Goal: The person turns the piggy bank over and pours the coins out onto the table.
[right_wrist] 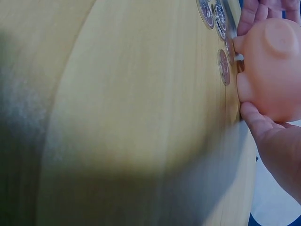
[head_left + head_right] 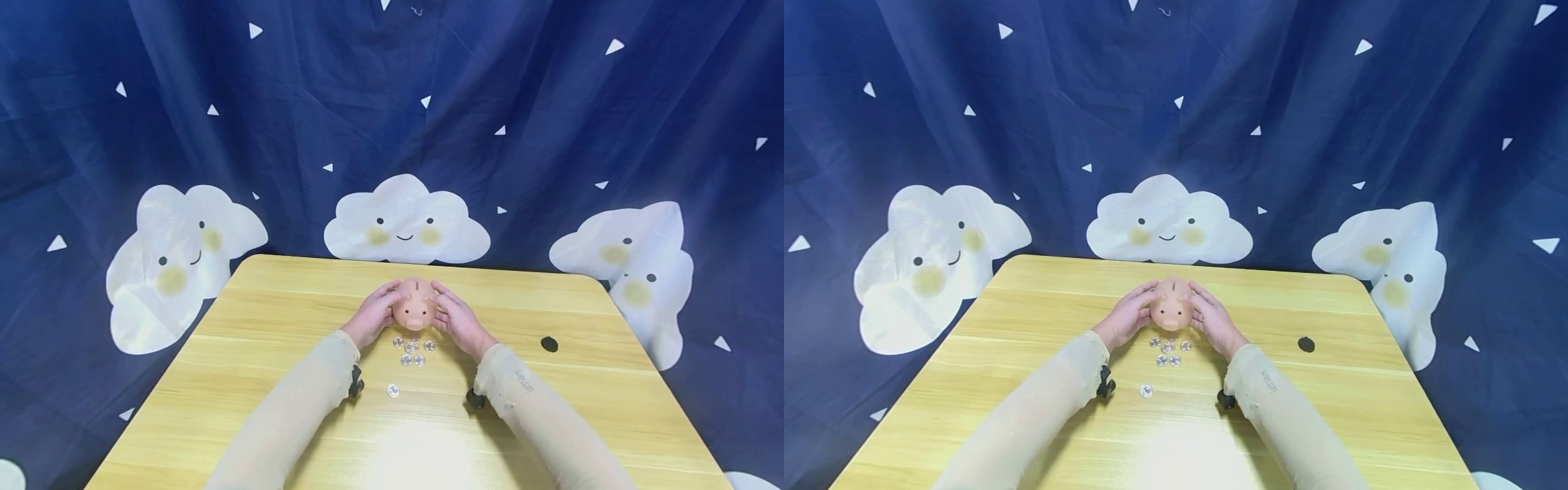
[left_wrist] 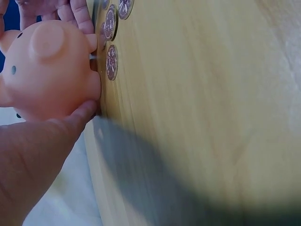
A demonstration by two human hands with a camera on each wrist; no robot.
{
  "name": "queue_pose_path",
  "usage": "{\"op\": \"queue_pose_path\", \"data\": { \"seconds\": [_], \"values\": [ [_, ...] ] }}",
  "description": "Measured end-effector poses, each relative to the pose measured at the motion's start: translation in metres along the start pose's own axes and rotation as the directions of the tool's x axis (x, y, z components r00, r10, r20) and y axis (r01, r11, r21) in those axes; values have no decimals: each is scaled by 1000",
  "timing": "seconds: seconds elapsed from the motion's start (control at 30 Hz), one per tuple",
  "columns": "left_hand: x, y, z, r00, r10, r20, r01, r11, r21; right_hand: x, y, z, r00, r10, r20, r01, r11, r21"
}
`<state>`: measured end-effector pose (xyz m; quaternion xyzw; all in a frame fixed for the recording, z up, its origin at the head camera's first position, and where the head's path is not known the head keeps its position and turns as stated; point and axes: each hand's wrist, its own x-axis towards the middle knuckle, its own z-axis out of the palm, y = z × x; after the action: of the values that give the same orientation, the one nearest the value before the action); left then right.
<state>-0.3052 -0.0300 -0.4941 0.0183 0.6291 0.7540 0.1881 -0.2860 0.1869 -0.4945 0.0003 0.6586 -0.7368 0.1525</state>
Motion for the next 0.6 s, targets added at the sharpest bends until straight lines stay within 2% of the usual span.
{"op": "queue_pose_path", "data": {
  "seconds": [0.4,0.6],
  "values": [
    [-3,1,0,1000,11,-2,-11,999,39,-2,-1,0,1000,-3,-15,3,1000,-29],
    [-4,5,-6,1000,11,-3,-11,997,72,-1,0,-3,1000,-6,-4,6,999,-37]
  ]
}}
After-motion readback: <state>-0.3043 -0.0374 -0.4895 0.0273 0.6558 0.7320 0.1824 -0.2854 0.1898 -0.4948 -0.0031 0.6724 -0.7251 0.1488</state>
